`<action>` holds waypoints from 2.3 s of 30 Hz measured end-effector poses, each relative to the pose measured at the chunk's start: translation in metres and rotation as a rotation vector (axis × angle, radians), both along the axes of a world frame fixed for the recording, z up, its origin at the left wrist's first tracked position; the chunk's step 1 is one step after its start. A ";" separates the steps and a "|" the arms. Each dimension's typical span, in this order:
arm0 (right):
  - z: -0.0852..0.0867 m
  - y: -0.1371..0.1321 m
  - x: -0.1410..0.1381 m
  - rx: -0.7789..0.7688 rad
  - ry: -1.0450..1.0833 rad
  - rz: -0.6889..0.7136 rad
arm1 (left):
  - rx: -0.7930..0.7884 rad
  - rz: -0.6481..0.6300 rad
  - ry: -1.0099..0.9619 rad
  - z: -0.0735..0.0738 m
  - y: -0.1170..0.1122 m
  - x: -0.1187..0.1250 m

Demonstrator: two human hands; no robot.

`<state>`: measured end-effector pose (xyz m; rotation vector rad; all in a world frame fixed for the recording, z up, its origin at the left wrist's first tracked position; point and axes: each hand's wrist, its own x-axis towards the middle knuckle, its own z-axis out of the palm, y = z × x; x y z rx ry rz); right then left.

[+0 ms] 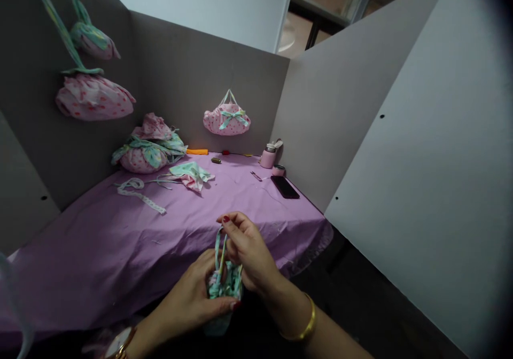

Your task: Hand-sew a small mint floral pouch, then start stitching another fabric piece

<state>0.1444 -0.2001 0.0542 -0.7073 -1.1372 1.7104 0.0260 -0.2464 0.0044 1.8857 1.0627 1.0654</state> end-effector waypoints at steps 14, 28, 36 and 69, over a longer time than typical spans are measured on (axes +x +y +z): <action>-0.009 0.002 -0.012 0.005 -0.028 -0.062 | -0.321 -0.055 -0.208 0.014 0.007 0.006; -0.021 0.003 0.048 0.632 -0.463 0.129 | -0.365 0.035 -0.565 0.016 0.005 -0.004; -0.016 -0.010 0.043 0.817 -0.526 0.204 | -0.285 0.070 -0.502 0.020 -0.003 0.002; -0.030 -0.023 0.042 1.167 -0.751 -0.135 | -0.317 0.451 -0.718 0.010 -0.020 0.016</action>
